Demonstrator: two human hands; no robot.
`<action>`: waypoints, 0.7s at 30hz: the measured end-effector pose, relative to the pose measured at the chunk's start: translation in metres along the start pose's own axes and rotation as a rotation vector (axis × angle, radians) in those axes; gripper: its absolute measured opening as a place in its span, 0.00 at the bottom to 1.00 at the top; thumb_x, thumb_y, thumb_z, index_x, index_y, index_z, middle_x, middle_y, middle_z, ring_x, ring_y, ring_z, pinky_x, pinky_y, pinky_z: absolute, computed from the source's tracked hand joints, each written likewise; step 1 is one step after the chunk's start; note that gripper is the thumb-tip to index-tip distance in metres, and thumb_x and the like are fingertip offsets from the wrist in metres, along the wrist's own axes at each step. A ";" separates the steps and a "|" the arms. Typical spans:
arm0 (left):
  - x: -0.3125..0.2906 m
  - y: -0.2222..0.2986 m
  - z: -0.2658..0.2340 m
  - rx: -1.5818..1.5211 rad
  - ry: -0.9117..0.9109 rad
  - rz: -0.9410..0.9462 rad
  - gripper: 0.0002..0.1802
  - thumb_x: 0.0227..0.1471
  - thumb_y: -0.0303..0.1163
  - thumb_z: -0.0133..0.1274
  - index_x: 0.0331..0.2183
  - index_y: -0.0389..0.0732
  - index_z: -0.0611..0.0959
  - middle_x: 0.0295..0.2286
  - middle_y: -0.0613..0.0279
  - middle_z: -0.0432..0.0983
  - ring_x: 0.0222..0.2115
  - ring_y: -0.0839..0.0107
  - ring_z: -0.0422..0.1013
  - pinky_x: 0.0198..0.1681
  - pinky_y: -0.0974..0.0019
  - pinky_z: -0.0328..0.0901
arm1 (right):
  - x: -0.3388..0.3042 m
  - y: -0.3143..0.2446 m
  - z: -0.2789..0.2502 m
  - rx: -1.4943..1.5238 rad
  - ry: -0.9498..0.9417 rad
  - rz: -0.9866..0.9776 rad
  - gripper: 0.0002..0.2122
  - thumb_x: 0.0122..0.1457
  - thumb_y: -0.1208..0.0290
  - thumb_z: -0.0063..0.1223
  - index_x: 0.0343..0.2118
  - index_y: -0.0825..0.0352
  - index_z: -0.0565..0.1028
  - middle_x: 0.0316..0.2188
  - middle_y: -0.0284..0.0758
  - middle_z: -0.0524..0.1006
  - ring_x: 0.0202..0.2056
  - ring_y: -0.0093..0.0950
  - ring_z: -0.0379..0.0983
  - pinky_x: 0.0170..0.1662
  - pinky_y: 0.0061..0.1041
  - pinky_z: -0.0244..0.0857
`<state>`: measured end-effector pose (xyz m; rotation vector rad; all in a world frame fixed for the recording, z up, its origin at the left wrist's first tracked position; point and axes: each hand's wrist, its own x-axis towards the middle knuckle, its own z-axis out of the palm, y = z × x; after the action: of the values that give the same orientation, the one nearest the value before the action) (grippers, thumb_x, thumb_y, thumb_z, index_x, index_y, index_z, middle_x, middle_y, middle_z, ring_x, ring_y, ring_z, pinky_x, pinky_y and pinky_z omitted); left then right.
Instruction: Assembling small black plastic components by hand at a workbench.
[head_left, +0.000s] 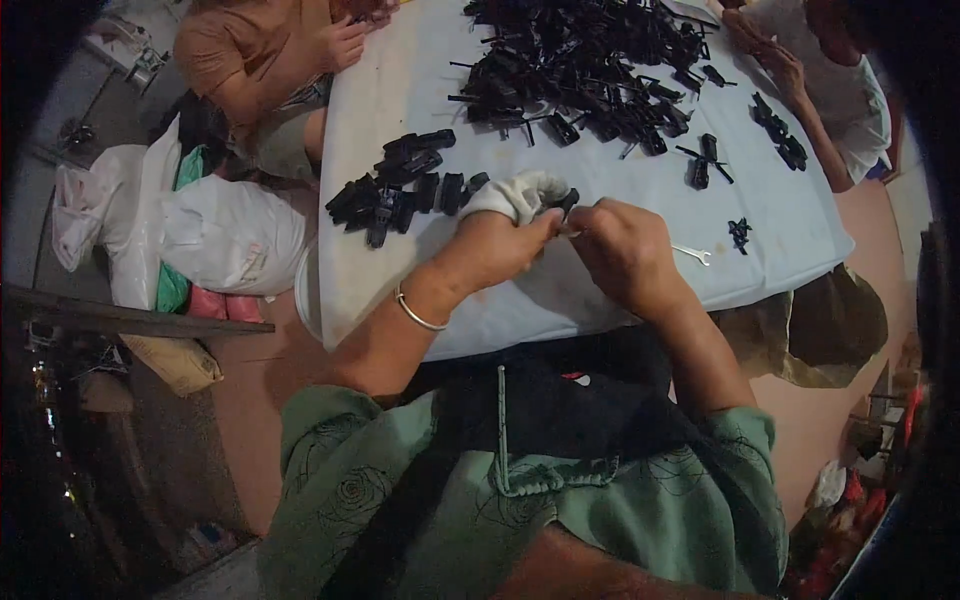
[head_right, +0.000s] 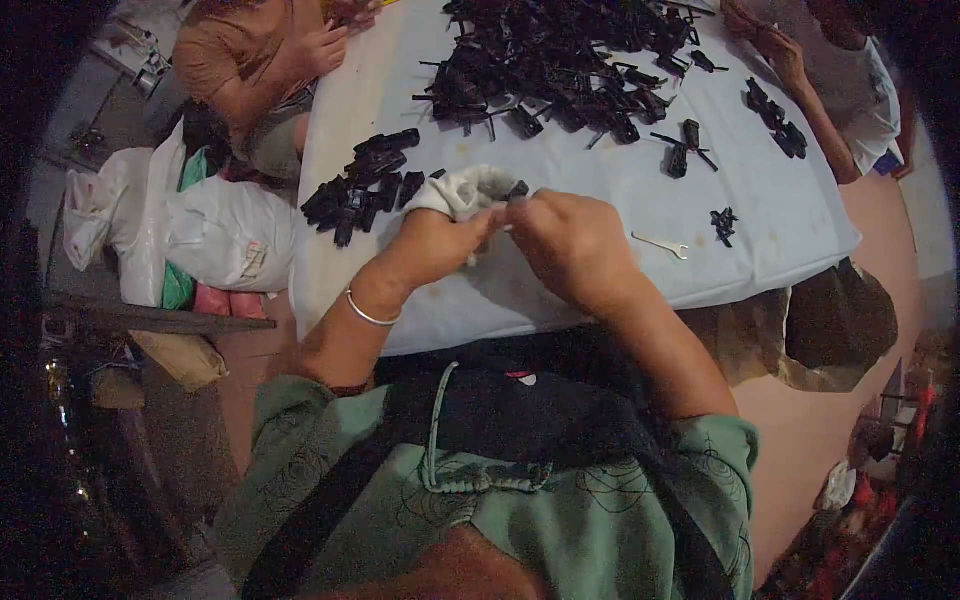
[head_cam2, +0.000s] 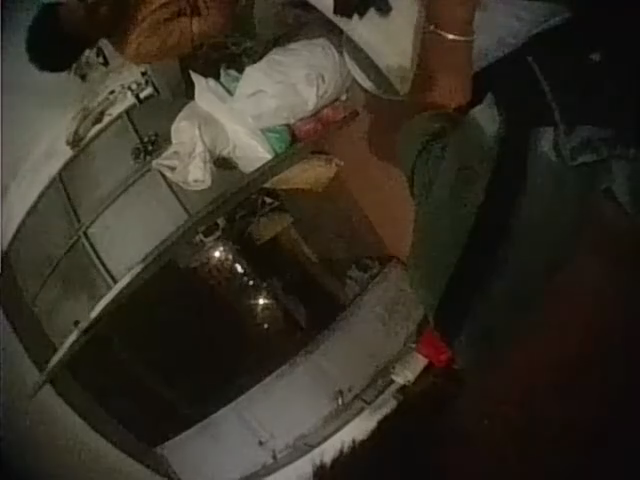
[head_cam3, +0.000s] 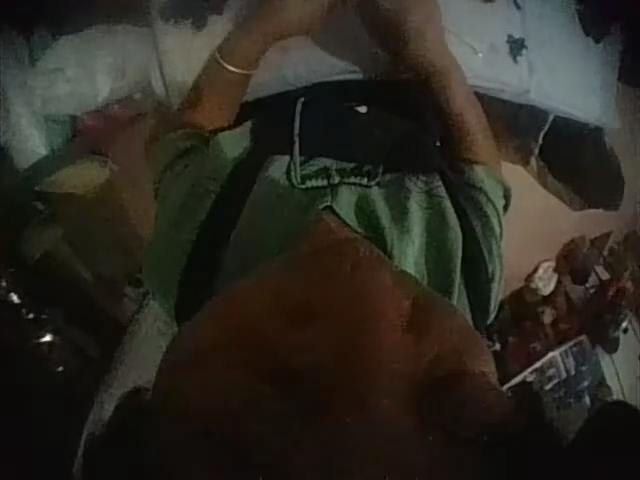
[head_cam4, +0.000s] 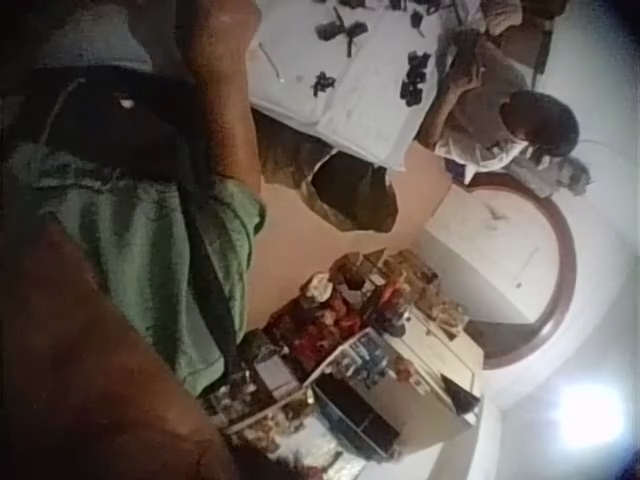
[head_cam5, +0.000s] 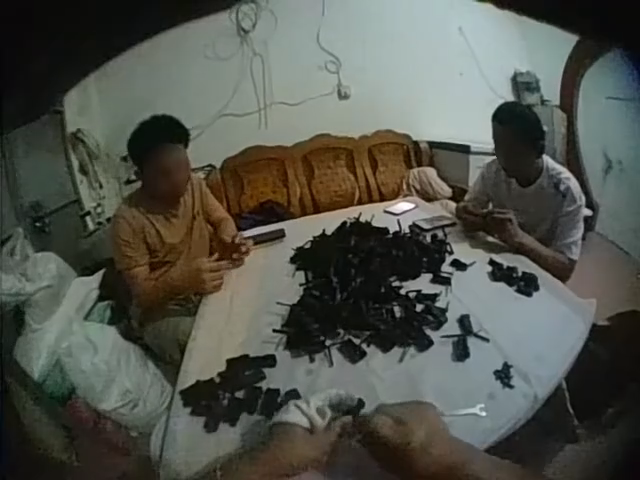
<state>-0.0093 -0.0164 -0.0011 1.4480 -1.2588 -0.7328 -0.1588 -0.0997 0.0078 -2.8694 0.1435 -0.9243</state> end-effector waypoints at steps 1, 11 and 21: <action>-0.001 0.007 -0.005 -0.164 -0.094 -0.107 0.12 0.46 0.26 0.50 0.37 0.37 0.72 0.25 0.64 0.72 0.23 0.77 0.68 0.23 0.74 0.63 | 0.002 -0.004 0.001 0.177 0.097 0.238 0.06 0.44 0.78 0.52 0.25 0.65 0.67 0.16 0.31 0.65 0.18 0.23 0.64 0.21 0.20 0.59; -0.009 0.007 -0.006 -0.358 -0.166 -0.116 0.18 0.47 0.25 0.49 0.43 0.37 0.67 0.28 0.65 0.69 0.23 0.80 0.68 0.21 0.76 0.64 | 0.004 -0.003 0.021 0.965 0.238 0.677 0.07 0.52 0.72 0.51 0.24 0.69 0.68 0.17 0.29 0.70 0.21 0.14 0.62 0.24 0.15 0.58; -0.010 0.014 -0.001 -0.382 -0.192 -0.110 0.17 0.47 0.23 0.48 0.42 0.35 0.68 0.28 0.65 0.69 0.23 0.81 0.67 0.22 0.77 0.64 | 0.000 0.000 0.018 1.015 0.168 0.682 0.07 0.54 0.71 0.48 0.25 0.71 0.69 0.17 0.29 0.70 0.22 0.15 0.62 0.25 0.17 0.58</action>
<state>-0.0148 -0.0057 0.0104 1.1590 -1.1122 -1.1417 -0.1486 -0.0986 -0.0067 -1.6375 0.4676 -0.7589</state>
